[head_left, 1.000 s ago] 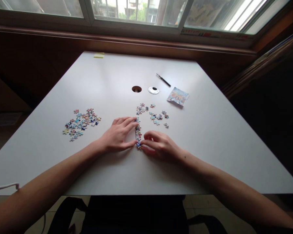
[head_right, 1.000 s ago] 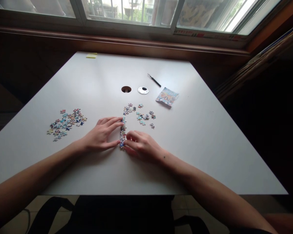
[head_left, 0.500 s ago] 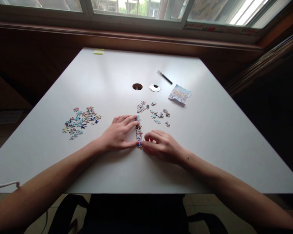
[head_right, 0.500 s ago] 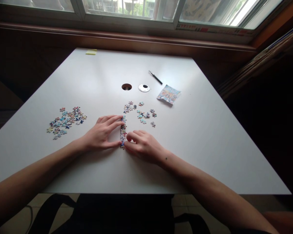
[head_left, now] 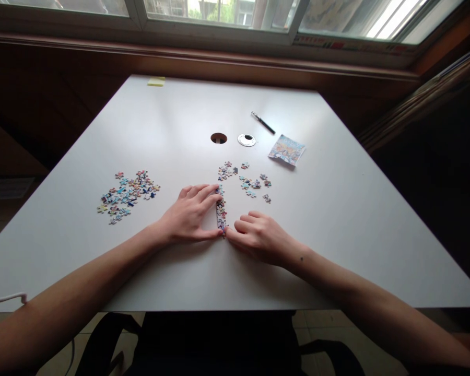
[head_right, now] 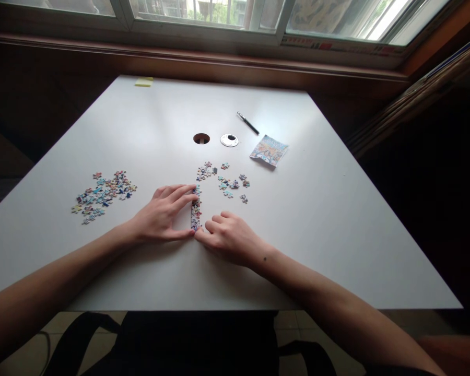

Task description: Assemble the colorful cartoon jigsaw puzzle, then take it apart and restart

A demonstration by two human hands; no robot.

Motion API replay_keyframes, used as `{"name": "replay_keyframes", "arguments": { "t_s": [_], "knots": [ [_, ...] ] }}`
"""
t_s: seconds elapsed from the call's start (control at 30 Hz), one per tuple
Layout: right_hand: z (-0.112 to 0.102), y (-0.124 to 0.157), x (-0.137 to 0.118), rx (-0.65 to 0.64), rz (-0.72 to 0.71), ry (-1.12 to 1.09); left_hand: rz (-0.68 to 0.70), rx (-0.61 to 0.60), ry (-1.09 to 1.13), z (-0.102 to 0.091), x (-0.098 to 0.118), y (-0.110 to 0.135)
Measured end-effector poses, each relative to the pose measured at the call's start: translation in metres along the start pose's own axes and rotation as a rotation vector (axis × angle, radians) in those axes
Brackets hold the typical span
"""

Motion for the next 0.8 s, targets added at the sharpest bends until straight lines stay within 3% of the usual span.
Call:
{"name": "replay_keyframes", "arguments": {
  "t_s": [0.13, 0.27, 0.33, 0.47, 0.6, 0.8],
  "knots": [
    [0.003, -0.001, 0.003, 0.042, 0.029, -0.106, 0.005, 0.008, -0.013, -0.001, 0.000, 0.000],
    [-0.005, 0.003, 0.020, 0.174, 0.103, -0.305, 0.009, 0.011, -0.015, -0.001, 0.000, 0.000],
    [-0.013, 0.013, 0.041, 0.275, 0.223, -0.352, 0.007, 0.009, -0.014, -0.001, 0.000, 0.000],
    [-0.024, 0.053, 0.100, 0.449, 0.643, -0.257, 0.005, 0.000, -0.007, -0.001, -0.001, 0.000],
    [-0.014, 0.076, 0.131, 0.389, 0.808, -0.228, 0.004, -0.004, -0.005, -0.002, 0.000, 0.001],
    [-0.001, 0.070, 0.128, 0.383, 0.789, -0.250, 0.014, 0.004, 0.008, -0.002, -0.001, 0.000]
  ]
}}
Point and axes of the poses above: each hand's wrist, its own y-axis away from the middle knuckle, its own z-axis out of the palm, x = y × z, the point moved 6 cm from there along -y, towards the middle knuckle, and after that the axes turned 8 degrees about -z, right-handed, at the moved point
